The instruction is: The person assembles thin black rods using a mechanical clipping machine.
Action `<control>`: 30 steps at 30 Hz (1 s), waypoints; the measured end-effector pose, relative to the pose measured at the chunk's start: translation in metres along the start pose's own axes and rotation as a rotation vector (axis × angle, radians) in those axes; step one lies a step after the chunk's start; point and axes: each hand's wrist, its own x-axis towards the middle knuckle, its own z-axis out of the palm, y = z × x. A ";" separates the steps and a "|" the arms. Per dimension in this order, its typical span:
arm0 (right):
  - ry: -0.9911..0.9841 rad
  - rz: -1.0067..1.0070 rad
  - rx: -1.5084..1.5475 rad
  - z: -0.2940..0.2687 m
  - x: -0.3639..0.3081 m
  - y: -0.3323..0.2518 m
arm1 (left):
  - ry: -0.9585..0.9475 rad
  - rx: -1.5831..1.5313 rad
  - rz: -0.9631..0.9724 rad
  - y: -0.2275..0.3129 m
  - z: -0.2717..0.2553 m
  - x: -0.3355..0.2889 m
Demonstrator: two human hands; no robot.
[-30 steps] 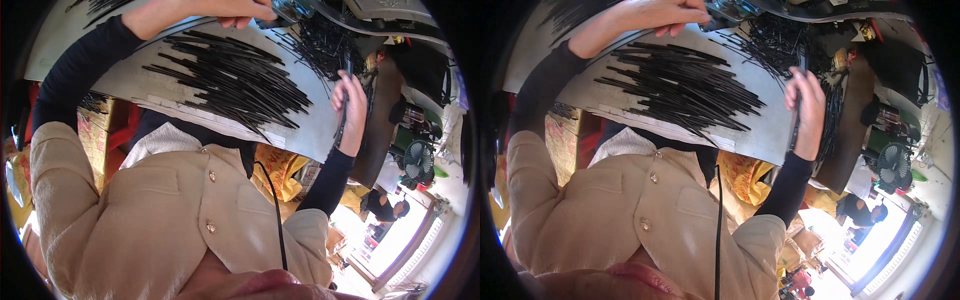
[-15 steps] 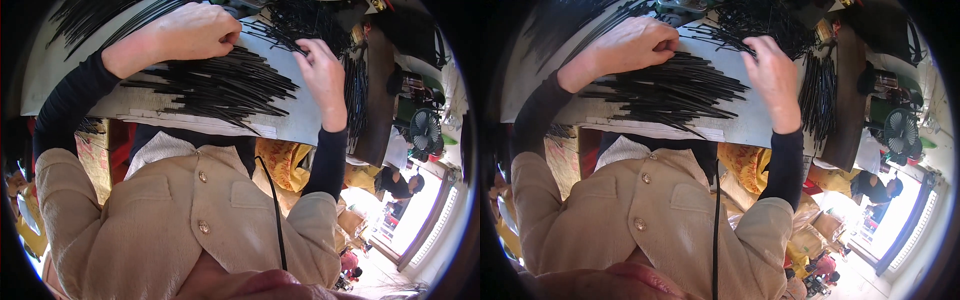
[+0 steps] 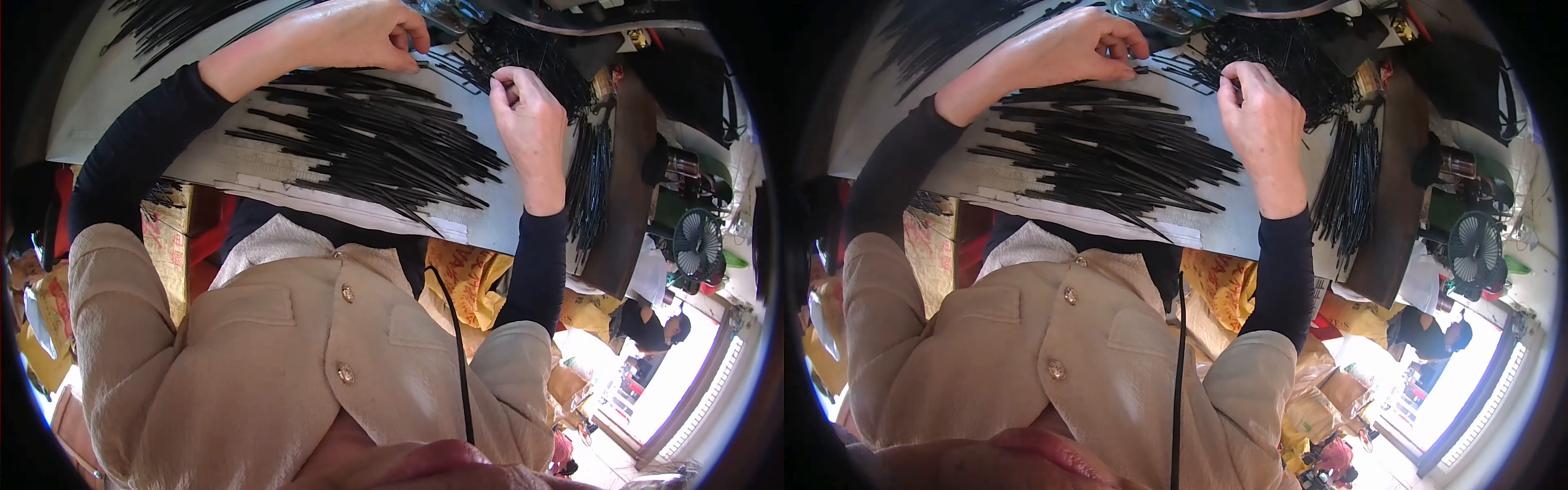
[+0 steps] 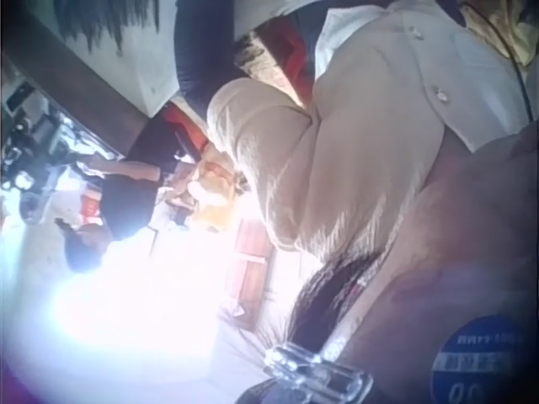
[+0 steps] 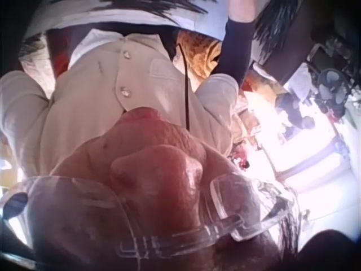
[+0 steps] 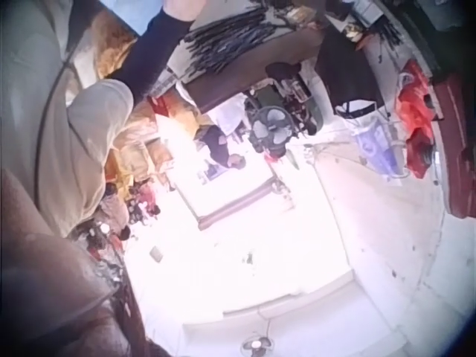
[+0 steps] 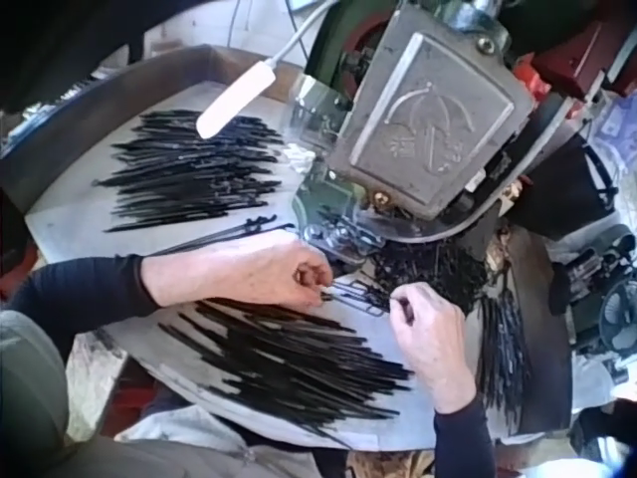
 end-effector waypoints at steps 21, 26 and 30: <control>-0.319 0.391 1.092 0.021 0.026 -0.032 | 0.045 0.060 -0.021 -0.023 0.011 0.005; -0.310 0.420 1.141 0.025 0.024 -0.031 | 0.059 0.103 -0.042 -0.018 0.011 0.004; -0.204 0.497 1.269 0.025 0.024 -0.024 | 0.080 0.020 -0.014 -0.025 0.003 0.007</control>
